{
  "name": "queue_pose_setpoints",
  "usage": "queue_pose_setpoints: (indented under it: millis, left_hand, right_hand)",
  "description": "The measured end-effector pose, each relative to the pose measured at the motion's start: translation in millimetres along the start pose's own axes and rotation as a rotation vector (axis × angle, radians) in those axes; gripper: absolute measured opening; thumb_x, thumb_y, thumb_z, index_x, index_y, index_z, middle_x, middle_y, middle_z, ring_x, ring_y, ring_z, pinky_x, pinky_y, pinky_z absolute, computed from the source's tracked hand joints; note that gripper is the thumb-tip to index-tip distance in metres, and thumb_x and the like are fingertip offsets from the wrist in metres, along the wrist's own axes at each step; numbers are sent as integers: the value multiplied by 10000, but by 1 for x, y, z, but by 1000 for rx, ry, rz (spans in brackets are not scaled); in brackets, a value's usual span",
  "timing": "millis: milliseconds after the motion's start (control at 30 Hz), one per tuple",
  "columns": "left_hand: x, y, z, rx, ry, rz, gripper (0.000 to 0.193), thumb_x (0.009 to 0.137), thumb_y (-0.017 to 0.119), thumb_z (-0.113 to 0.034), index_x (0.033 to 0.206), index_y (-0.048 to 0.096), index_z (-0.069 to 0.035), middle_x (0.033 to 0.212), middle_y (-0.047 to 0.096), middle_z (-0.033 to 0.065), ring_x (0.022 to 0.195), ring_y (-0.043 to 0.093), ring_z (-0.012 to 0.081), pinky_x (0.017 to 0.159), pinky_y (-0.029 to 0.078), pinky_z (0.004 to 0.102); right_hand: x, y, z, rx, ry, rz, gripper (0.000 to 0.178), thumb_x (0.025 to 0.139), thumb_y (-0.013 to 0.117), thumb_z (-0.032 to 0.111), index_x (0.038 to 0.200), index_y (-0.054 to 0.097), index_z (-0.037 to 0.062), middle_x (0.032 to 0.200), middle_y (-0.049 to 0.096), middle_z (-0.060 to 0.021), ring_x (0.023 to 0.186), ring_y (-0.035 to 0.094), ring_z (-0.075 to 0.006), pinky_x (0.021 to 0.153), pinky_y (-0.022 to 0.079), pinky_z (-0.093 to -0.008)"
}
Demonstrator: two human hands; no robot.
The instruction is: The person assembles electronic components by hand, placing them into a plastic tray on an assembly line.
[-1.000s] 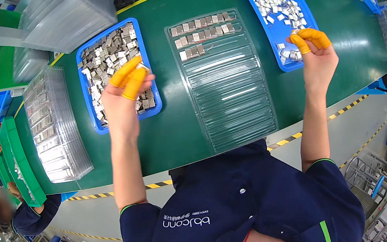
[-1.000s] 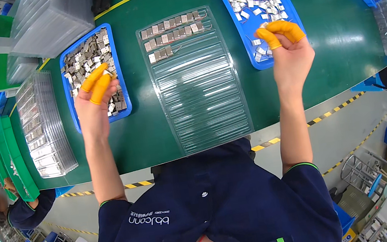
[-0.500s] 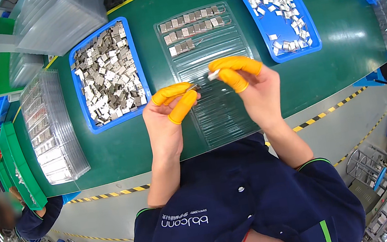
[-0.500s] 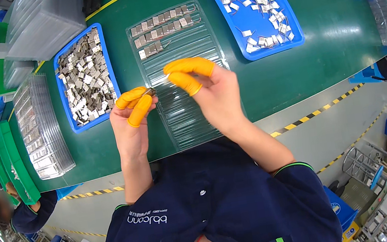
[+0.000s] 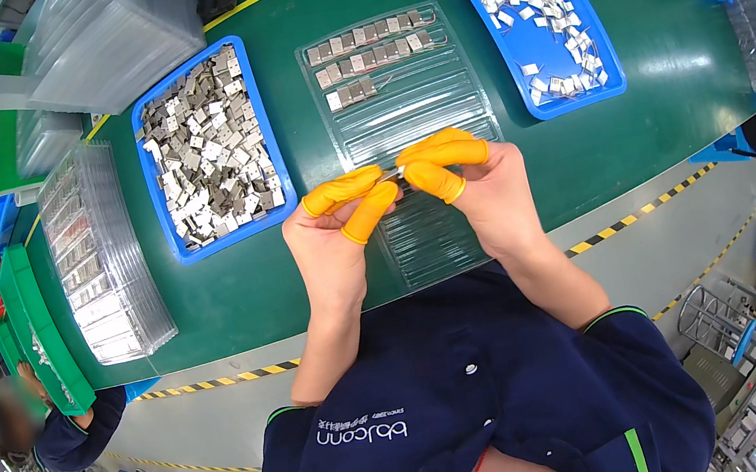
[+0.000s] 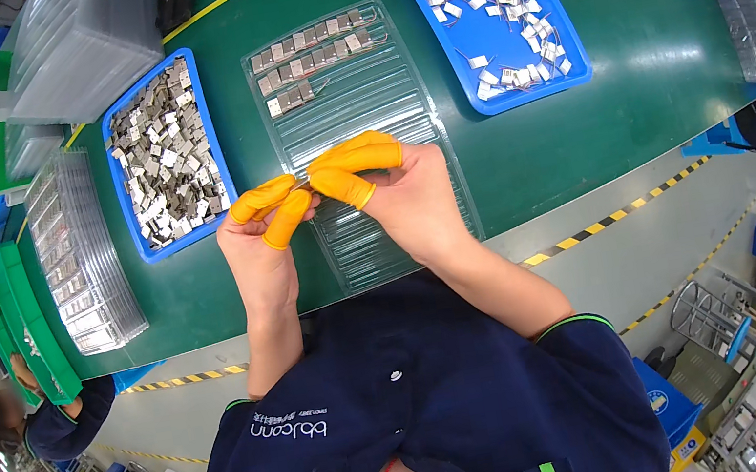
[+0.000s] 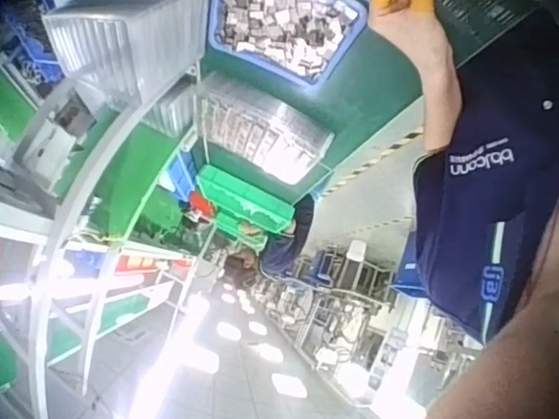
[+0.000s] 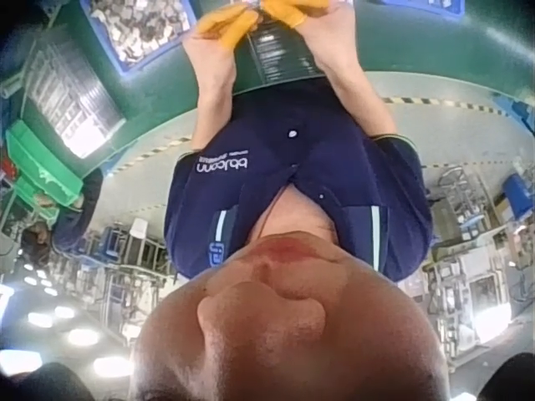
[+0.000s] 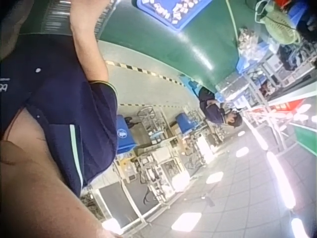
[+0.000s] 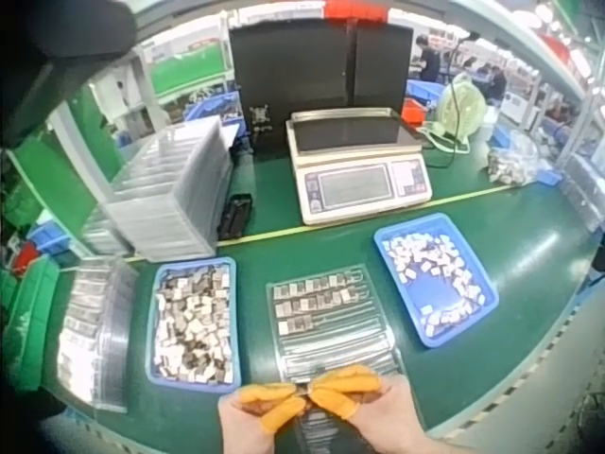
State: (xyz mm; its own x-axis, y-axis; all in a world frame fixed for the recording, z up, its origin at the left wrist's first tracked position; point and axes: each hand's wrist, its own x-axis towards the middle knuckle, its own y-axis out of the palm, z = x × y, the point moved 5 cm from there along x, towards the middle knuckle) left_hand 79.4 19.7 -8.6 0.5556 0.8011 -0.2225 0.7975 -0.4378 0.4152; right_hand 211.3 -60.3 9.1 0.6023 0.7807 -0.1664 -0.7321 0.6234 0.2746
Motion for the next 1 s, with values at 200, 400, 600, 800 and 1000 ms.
queue_pose_setpoints:
  millis: [200, 400, 600, 800, 1000]
  left_hand:
    - [-1, -3, 7, -82, -120, 144, 203, 763, 674, 23, 956, 621, 54, 851, 656, 142, 723, 652, 196, 677, 533, 273]
    - [-7, 6, 10, -138, -161, 87, 205, 774, 671, -2, 963, 612, 51, 829, 657, 142, 685, 637, 168, 648, 515, 246]
    - [-4, 6, 8, -123, -140, 110, 222, 782, 658, 8, 992, 610, 58, 845, 658, 140, 698, 640, 168, 652, 514, 238]
    - [4, 4, 5, -7, -49, 6, 214, 785, 660, 22, 989, 619, 71, 912, 653, 150, 774, 658, 194, 728, 535, 275]
    - [-7, 8, -7, 931, 466, 21, 285, 724, 684, 1, 1000, 650, -63, 1096, 613, 81, 1055, 538, 301, 889, 443, 348]
  right_hand:
    - [2, 0, -14, 269, 514, 386, 333, 775, 699, 80, 1051, 589, -70, 983, 630, -136, 883, 627, -199, 788, 517, -332]
    - [-8, 4, -20, 412, 478, 248, 225, 809, 664, 72, 988, 624, -57, 912, 646, -120, 776, 637, -176, 754, 517, -278]
    - [-7, 4, -19, 349, 421, 210, 182, 810, 658, 59, 952, 639, -54, 903, 644, -110, 806, 629, -172, 747, 512, -276]
    - [11, 3, 12, -400, -163, 218, 146, 770, 671, 42, 913, 682, 14, 886, 668, -67, 874, 619, -183, 771, 489, -283]
    - [69, -11, 19, -1026, -668, -58, 161, 678, 718, 114, 836, 712, 86, 850, 659, -48, 876, 565, -224, 782, 446, -329]
